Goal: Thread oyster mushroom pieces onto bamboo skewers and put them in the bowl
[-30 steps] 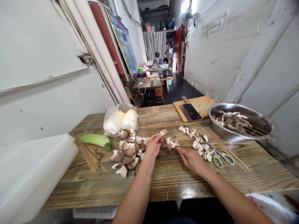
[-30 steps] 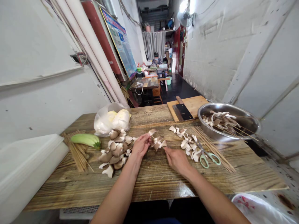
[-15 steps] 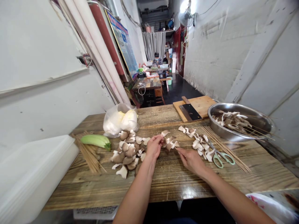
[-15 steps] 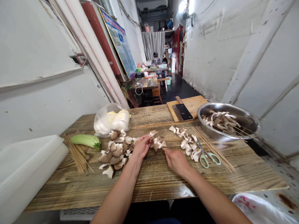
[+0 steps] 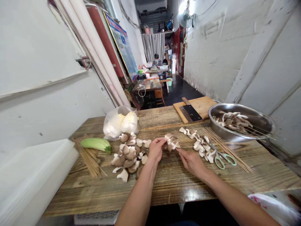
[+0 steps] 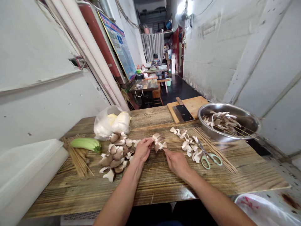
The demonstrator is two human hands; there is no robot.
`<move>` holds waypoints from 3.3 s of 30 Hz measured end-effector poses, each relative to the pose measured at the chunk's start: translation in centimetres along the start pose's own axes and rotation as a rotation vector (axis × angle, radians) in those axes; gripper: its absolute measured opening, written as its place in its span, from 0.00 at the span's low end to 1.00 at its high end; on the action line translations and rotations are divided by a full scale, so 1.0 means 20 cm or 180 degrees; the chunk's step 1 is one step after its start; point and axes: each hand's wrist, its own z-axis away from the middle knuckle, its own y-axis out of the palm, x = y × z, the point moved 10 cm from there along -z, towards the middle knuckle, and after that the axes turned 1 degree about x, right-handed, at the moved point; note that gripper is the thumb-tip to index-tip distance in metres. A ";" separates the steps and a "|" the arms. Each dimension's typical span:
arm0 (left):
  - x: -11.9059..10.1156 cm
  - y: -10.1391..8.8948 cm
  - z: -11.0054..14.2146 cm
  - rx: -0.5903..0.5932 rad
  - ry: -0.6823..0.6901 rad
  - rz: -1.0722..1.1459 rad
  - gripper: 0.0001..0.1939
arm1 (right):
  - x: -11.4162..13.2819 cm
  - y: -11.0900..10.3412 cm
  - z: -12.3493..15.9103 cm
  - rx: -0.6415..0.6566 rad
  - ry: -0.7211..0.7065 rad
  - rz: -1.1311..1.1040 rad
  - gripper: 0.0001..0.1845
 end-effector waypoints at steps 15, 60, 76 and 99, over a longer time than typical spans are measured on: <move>0.05 0.03 -0.02 0.0429 -0.0381 0.0360 0.13 | 0.01 0.00 0.00 -0.0151 -0.0141 -0.0106 0.17; 0.07 0.75 -0.20 0.1394 0.1045 -0.2625 0.10 | -0.20 -0.52 0.11 -0.2311 0.0784 -0.0460 0.17; 0.01 0.19 -0.15 0.0258 0.0004 -0.0860 0.07 | -0.14 -0.34 0.03 -0.1442 0.0547 -0.0154 0.17; 0.09 0.00 -0.08 -0.0343 -0.0986 0.1081 0.07 | -0.04 0.00 -0.01 -0.0036 0.0021 0.0272 0.18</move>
